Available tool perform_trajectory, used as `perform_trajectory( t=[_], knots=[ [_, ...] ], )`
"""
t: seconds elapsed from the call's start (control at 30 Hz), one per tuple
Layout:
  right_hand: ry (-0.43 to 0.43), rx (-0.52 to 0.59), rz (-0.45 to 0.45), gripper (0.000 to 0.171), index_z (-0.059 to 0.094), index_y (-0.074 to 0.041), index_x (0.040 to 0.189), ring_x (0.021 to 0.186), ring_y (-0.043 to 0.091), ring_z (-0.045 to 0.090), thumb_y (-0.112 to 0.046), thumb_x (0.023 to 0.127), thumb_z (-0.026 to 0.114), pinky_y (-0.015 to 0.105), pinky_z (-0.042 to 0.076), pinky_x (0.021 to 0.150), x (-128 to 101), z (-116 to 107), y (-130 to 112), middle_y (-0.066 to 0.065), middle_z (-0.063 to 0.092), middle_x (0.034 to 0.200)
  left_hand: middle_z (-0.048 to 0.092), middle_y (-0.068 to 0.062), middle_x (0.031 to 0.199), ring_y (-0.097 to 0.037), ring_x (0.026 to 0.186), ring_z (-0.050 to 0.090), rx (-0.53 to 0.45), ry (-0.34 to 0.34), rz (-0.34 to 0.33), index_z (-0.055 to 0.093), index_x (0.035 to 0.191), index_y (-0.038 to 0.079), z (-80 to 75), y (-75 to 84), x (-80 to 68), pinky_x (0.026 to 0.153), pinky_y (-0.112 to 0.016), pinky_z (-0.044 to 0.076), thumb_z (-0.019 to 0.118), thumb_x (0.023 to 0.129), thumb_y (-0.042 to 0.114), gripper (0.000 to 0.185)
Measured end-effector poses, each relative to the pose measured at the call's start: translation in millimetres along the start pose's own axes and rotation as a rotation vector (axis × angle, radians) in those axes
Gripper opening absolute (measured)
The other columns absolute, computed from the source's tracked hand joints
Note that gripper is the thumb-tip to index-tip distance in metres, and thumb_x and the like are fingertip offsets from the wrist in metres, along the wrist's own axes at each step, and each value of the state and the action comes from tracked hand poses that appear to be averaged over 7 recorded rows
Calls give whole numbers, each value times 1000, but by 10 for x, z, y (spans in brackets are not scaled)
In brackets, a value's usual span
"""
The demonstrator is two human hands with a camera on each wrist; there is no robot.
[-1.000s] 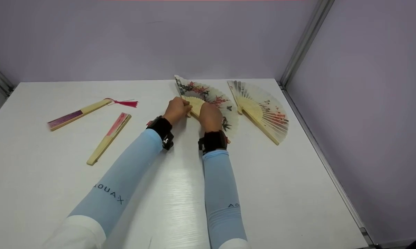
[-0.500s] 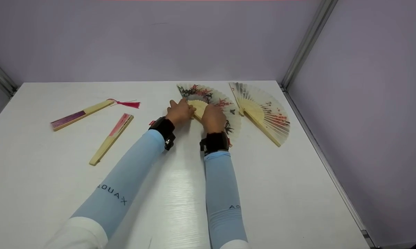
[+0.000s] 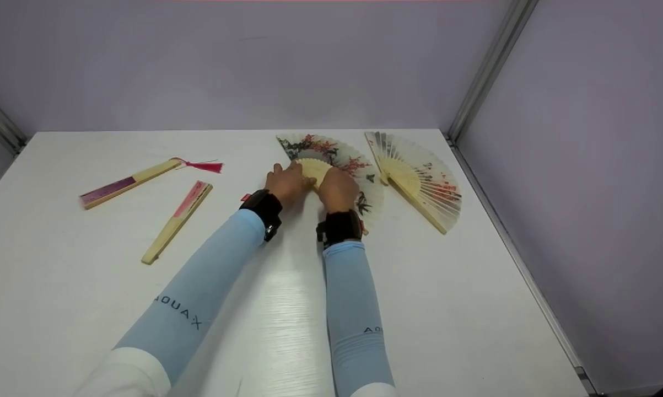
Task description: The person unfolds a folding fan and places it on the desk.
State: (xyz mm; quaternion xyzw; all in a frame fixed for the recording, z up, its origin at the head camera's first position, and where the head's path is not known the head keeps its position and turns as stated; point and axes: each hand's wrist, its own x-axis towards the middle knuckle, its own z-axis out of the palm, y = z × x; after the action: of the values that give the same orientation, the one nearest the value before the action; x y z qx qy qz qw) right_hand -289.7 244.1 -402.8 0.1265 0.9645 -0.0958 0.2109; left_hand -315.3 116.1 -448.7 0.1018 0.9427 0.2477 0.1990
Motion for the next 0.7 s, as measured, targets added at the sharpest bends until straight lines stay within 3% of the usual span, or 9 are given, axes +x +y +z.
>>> perform_trajectory(
  t=[0.1, 0.37, 0.6, 0.7],
  knots=[
    [-12, 2, 15, 20, 70, 5, 113, 79, 25, 49, -2, 103, 55, 40, 45, 69, -5, -10, 6, 14, 63, 98, 46, -8, 173, -37, 153, 44, -19, -22, -6, 46, 164, 8, -61, 35, -92, 129, -47, 40, 49, 115, 48, 63],
    [-48, 47, -4, 9, 64, 1, 101, 77, 26, 45, 1, 102, 54, 37, 37, 63, 12, -19, 20, 12, 55, 93, 26, -4, 183, -43, 165, 24, -98, -88, -34, 32, 172, 13, 0, -3, -24, 138, -54, 23, 41, 117, 46, 65],
    [-32, 106, -34, 20, 61, -3, 84, 72, 22, 43, 3, 102, 55, 35, 37, 64, 24, -9, 50, 8, 54, 81, 28, -6, 182, -46, 168, 21, -102, -90, -4, 35, 171, 12, -43, -16, -98, 140, -56, 20, 37, 117, 50, 65],
    [-43, 91, -41, 23, 58, -4, 80, 73, 22, 42, 3, 102, 54, 34, 36, 64, 42, -31, 80, 8, 52, 82, 27, -7, 183, -46, 170, 15, -127, -119, -5, 34, 171, 11, 19, -30, -19, 141, -55, 15, 34, 116, 55, 70]
  ],
)
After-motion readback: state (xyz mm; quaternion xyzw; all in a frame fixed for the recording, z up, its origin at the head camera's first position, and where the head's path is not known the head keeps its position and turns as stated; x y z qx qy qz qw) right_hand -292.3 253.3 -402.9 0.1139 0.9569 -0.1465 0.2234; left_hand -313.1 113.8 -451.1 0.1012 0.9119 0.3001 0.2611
